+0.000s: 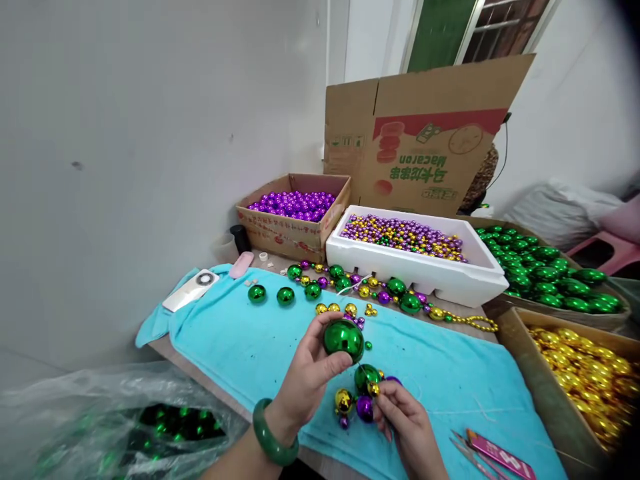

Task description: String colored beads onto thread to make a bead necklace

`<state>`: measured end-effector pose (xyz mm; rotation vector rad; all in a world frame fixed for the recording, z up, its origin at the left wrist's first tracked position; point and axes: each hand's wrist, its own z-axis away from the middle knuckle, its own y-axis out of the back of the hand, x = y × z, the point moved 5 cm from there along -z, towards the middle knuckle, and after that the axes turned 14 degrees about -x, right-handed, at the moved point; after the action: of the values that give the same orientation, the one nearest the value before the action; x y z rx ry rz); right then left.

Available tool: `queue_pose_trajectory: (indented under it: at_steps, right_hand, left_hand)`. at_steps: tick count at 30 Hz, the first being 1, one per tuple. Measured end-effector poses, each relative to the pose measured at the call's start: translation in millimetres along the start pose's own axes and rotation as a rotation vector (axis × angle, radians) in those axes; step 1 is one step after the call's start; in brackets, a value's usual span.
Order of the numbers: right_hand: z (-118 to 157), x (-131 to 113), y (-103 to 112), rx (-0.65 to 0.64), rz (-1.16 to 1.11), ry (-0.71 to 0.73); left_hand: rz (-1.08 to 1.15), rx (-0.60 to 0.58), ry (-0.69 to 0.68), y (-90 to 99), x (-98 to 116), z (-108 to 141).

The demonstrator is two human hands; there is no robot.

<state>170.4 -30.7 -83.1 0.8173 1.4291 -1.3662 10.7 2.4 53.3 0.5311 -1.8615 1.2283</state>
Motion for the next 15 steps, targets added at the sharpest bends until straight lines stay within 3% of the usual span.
queue_pose_trajectory:
  at_steps: [6, 12, 15]
  right_hand:
    - [2.6, 3.6, -1.0, 0.006, -0.035, -0.017]
    - [5.4, -9.0, -4.4, 0.018, 0.014, 0.004]
    - [5.2, -14.1, -8.5, -0.001, 0.011, 0.002]
  left_hand:
    - [0.009, 0.027, 0.019, -1.9, 1.8, 3.3]
    - [-0.111, -0.049, -0.018, -7.0, 7.9, 5.7]
    - [-0.074, -0.001, 0.028, -5.2, 7.4, 7.3]
